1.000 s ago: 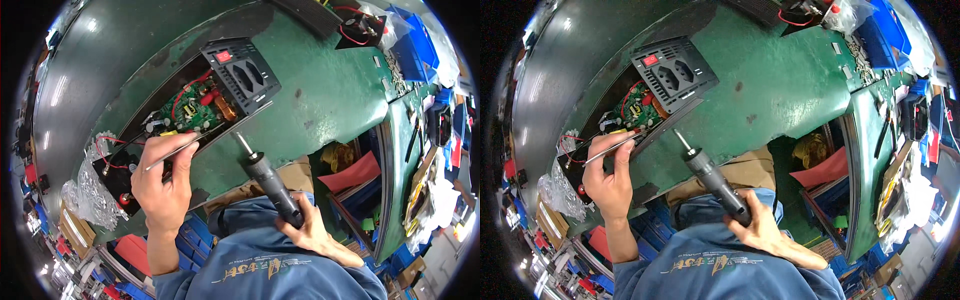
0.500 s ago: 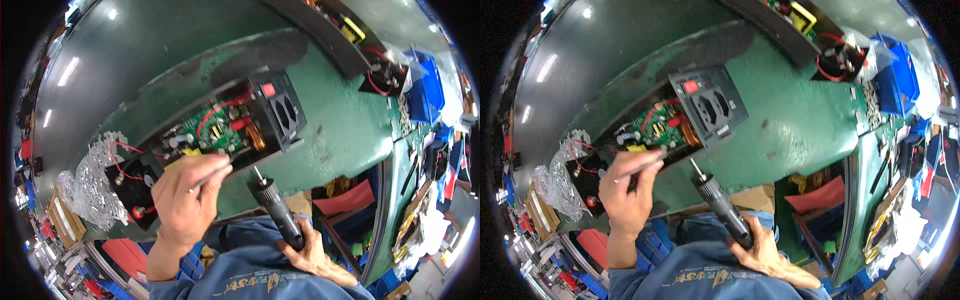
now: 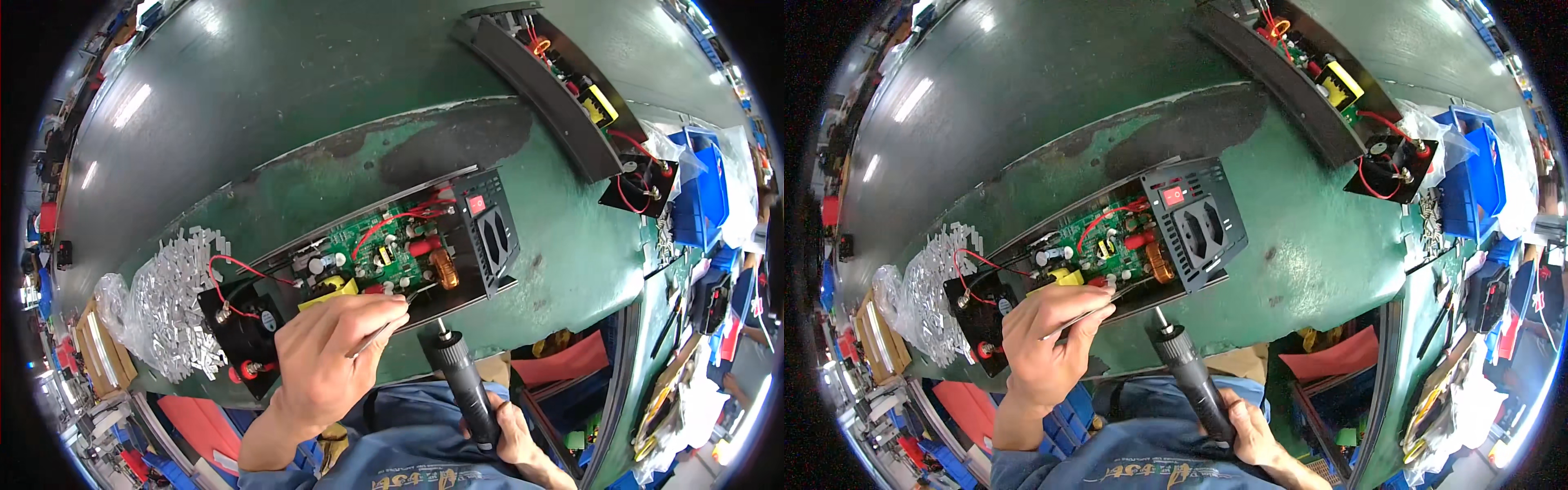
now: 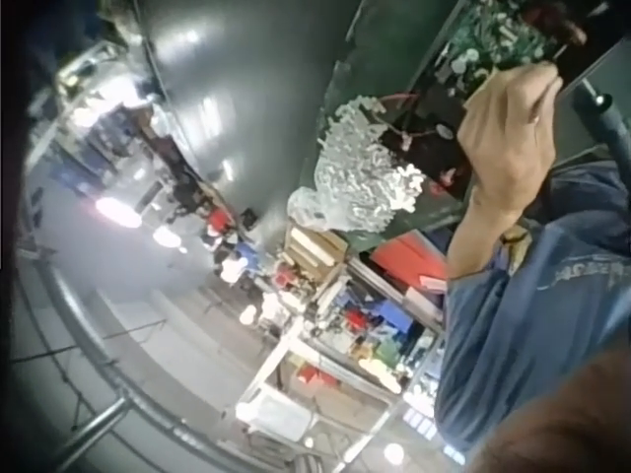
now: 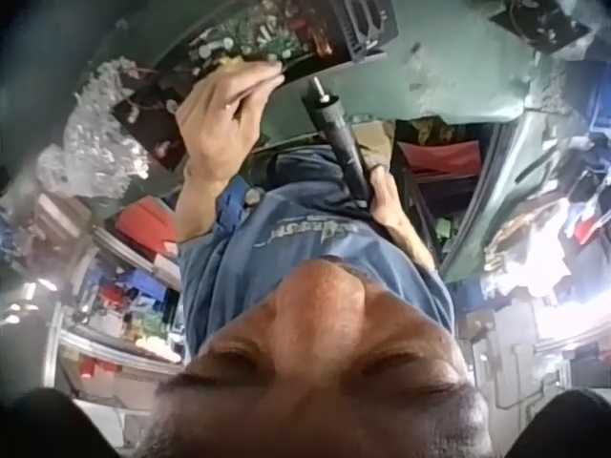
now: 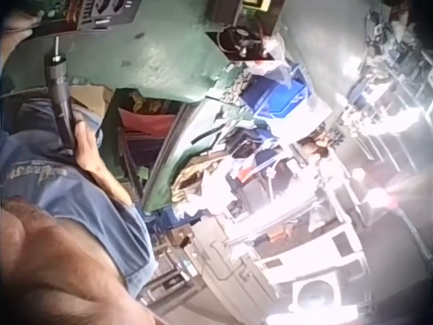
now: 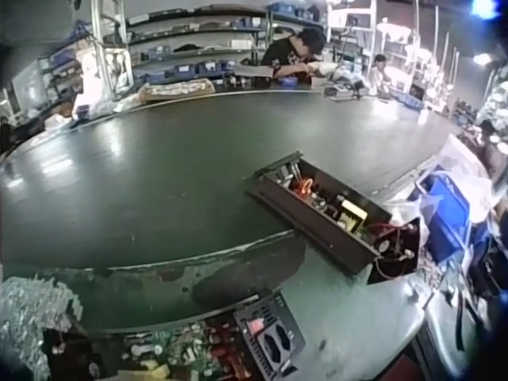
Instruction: Assembling components and fastening screws inside an electronic device on a production line.
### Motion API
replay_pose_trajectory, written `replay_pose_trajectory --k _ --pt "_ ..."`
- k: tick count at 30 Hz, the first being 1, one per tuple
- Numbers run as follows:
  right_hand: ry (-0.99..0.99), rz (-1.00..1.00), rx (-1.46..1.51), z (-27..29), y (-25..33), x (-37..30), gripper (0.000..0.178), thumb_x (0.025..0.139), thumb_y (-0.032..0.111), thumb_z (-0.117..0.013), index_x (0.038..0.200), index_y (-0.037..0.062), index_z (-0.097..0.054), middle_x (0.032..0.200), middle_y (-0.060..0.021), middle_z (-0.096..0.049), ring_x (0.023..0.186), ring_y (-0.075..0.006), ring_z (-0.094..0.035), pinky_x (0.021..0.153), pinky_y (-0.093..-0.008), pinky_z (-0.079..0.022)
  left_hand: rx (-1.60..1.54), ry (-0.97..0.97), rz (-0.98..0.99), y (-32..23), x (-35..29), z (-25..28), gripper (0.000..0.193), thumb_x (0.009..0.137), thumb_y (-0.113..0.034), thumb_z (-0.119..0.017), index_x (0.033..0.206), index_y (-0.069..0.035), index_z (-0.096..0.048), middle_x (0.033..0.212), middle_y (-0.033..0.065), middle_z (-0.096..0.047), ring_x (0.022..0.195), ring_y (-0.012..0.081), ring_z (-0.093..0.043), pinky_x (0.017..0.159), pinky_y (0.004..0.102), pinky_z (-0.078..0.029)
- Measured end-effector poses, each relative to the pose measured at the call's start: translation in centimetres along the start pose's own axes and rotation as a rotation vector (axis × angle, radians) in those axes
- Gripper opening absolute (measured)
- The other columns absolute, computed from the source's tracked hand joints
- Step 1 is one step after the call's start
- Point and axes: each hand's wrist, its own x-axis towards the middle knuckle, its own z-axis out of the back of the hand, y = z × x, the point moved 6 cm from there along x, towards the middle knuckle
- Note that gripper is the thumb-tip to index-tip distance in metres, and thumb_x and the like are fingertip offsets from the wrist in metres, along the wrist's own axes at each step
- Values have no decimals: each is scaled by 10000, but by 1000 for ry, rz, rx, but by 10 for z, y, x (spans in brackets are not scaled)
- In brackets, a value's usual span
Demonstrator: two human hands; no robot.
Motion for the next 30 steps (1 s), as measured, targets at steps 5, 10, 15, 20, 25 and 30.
replay_pose_trajectory --k 5,10,15,20,25,30 --pt "171 -98 196 2 -9 5 846 1050 666 -209 1368 -52 -523 893 -78 -667 784 -139 -594 741 -273 -458 -22 50 27 0 3 -2 209 830 6 -783 997 -43 -668 910 99 -760 812 252 -751 706 333 -588" --pt "346 -202 506 -6 -37 3 956 1000 754 -204 1435 -49 -487 825 -99 -643 701 -152 -570 652 -281 -433 -49 47 33 -1 0 -1 196 835 -8 -785 991 -42 -671 916 108 -765 818 252 -755 707 333 -590" --pt "384 -263 649 -11 -40 -1 974 980 783 -236 1438 -40 -483 823 -99 -638 694 -157 -568 657 -284 -439 -52 63 52 -1 0 0 198 834 -5 -785 992 -42 -672 922 110 -767 819 252 -756 712 331 -590" --pt "176 -173 245 -9 -21 -1 894 1010 735 -248 1366 -36 -528 871 -89 -667 761 -153 -608 728 -296 -479 -40 61 58 -2 1 0 197 833 2 -784 986 -43 -668 930 107 -767 829 252 -754 729 334 -588" --pt "92 -56 210 -3 -19 2 768 1057 639 -291 1331 -37 -534 920 -82 -679 822 -144 -632 796 -292 -496 -43 60 56 0 0 -1 199 833 10 -780 987 -44 -665 925 106 -765 829 254 -752 733 337 -588" --pt "135 -47 239 -8 -16 5 840 969 698 -463 1335 -55 -537 854 -96 -664 741 -143 -602 709 -279 -454 -42 24 7 0 0 -1 228 811 -17 -793 999 -56 -670 942 68 -755 754 235 -724 627 319 -555"
